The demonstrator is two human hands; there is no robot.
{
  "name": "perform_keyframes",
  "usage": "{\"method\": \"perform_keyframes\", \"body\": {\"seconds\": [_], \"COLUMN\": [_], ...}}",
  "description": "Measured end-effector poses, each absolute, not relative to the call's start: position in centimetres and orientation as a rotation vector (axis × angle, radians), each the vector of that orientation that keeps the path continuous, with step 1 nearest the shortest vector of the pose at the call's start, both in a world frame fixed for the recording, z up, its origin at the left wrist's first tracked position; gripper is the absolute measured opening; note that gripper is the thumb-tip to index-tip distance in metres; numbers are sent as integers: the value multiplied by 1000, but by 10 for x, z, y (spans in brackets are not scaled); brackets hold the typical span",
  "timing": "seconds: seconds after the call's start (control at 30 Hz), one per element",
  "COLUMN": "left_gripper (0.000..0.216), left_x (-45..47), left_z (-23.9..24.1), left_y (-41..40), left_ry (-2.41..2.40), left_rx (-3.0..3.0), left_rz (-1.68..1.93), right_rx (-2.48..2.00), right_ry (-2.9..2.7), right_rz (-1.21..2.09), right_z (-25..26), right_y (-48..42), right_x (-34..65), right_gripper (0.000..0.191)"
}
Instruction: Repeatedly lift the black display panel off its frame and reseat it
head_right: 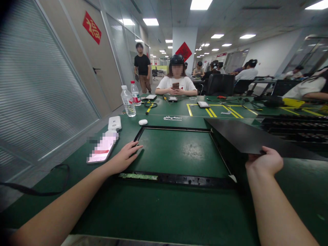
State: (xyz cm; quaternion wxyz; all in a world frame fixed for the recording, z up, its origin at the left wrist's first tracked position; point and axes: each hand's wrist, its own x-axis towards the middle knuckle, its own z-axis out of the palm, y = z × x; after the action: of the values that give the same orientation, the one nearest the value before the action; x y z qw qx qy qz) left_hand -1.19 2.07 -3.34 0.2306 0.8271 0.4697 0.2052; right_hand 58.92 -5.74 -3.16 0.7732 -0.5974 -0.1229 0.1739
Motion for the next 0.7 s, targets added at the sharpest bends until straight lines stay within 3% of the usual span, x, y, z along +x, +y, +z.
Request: {"method": "perform_keyframes", "body": {"seconds": [0.33, 0.7], "left_gripper": [66, 60], "left_x": [-9, -12], "left_z": [-33, -37], "left_y": [19, 20], "left_ry": [1322, 1303], "left_rx": [2256, 2315], "left_rz": [533, 514], "right_rx": [-1225, -1224], "right_ry": [145, 290], "right_rz": [392, 427], "right_z": [-33, -33], "right_y": [-52, -57], "right_x": [571, 566], "right_gripper": [39, 34]}}
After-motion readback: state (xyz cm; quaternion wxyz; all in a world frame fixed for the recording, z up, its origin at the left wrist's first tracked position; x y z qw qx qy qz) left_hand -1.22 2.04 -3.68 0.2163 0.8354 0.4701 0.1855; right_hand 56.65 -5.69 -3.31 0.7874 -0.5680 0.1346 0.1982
